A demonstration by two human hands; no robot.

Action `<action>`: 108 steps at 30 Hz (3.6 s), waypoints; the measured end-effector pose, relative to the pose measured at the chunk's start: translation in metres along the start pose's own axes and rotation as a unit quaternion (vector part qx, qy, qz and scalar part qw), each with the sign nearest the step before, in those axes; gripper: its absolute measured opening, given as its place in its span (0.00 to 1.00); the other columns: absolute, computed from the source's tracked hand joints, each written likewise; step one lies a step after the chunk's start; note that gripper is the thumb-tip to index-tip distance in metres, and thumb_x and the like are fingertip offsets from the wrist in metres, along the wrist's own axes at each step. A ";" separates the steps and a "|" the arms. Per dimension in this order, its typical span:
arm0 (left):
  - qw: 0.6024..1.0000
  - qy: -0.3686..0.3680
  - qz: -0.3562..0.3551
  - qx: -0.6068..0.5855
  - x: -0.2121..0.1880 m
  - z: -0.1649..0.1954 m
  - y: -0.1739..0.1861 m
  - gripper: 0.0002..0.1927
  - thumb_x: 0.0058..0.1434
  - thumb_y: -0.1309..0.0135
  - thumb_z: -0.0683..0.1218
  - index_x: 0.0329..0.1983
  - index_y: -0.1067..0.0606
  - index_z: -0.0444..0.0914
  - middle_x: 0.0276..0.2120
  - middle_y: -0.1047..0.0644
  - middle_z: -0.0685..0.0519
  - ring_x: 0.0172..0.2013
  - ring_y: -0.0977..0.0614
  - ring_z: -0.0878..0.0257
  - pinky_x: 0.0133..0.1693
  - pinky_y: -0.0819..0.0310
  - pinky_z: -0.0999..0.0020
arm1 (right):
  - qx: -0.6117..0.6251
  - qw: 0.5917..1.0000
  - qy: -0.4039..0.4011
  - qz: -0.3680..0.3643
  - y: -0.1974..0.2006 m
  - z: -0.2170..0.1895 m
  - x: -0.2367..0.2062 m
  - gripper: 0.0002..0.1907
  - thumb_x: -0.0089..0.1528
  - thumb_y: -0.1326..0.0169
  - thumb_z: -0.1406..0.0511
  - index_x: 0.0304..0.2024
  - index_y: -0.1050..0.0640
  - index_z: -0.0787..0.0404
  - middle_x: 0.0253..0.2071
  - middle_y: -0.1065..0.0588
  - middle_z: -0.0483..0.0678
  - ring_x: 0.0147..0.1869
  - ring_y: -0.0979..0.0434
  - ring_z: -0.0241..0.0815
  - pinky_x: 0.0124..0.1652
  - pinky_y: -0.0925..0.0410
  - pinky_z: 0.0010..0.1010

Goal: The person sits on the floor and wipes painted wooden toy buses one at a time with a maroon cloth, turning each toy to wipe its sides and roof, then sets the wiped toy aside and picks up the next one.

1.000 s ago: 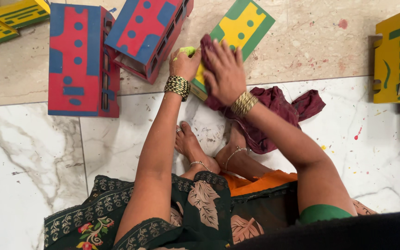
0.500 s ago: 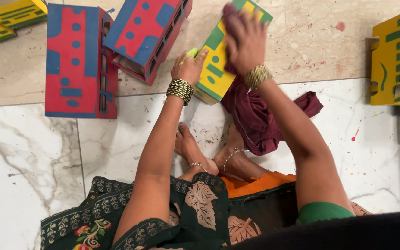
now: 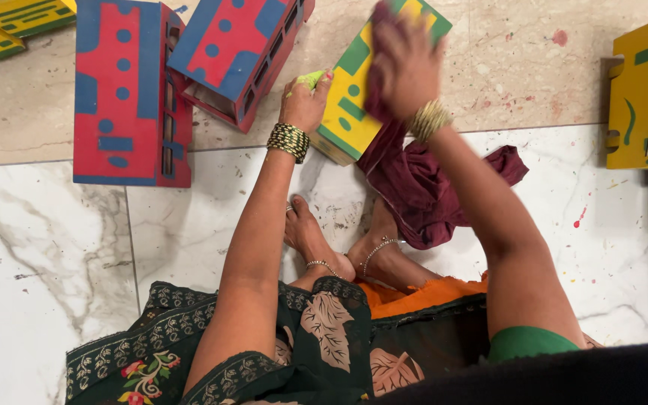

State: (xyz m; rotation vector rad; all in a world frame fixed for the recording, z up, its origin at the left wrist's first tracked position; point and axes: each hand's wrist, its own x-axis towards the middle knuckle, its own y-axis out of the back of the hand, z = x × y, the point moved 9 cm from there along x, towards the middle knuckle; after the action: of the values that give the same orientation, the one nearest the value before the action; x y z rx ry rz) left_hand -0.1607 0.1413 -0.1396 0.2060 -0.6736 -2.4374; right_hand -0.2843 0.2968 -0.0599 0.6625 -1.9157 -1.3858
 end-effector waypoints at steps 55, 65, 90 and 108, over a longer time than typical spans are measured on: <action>0.995 0.068 -0.044 -0.055 -0.001 -0.002 -0.006 0.45 0.59 0.65 0.79 0.46 0.19 0.37 0.45 0.16 0.38 0.50 0.16 0.45 0.54 0.28 0.57 | -0.042 0.998 0.037 0.021 0.005 0.018 0.055 0.21 0.71 0.50 0.58 0.67 0.27 0.39 0.71 0.35 0.52 0.74 0.39 0.56 0.65 0.59 0.71; 0.968 0.092 -0.024 -0.233 0.008 -0.025 -0.013 0.53 0.63 0.84 0.77 0.57 0.23 0.35 0.55 0.21 0.39 0.56 0.21 0.47 0.59 0.33 0.59 | 0.019 0.981 0.176 -0.083 -0.004 -0.070 -0.022 0.29 0.68 0.50 0.55 0.72 0.33 0.42 0.77 0.39 0.47 0.80 0.44 0.54 0.73 0.56 0.64; 0.984 0.082 -0.091 0.131 -0.018 0.024 -0.009 0.36 0.61 0.49 0.68 0.68 0.33 0.49 0.61 0.26 0.50 0.61 0.29 0.46 0.59 0.38 0.49 | 0.050 0.985 -0.149 0.072 -0.010 0.070 0.033 0.23 0.72 0.54 0.55 0.69 0.31 0.43 0.77 0.47 0.54 0.80 0.59 0.68 0.69 0.54 0.68; 0.975 -0.057 0.079 0.201 -0.025 0.043 -0.007 0.24 0.69 0.51 0.60 0.55 0.24 0.38 0.40 0.18 0.46 0.42 0.18 0.46 0.47 0.28 0.49 | 0.312 0.924 -0.109 0.191 -0.028 0.001 -0.082 0.37 0.75 0.57 0.52 0.80 0.50 0.61 0.83 0.64 0.58 0.88 0.68 0.59 0.82 0.65 0.47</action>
State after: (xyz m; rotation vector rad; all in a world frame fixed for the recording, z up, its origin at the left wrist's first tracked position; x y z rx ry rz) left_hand -0.1561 0.1788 -0.1064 0.1653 -1.1863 -2.1532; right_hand -0.2316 0.3487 -0.1049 0.3838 -2.5291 -0.6122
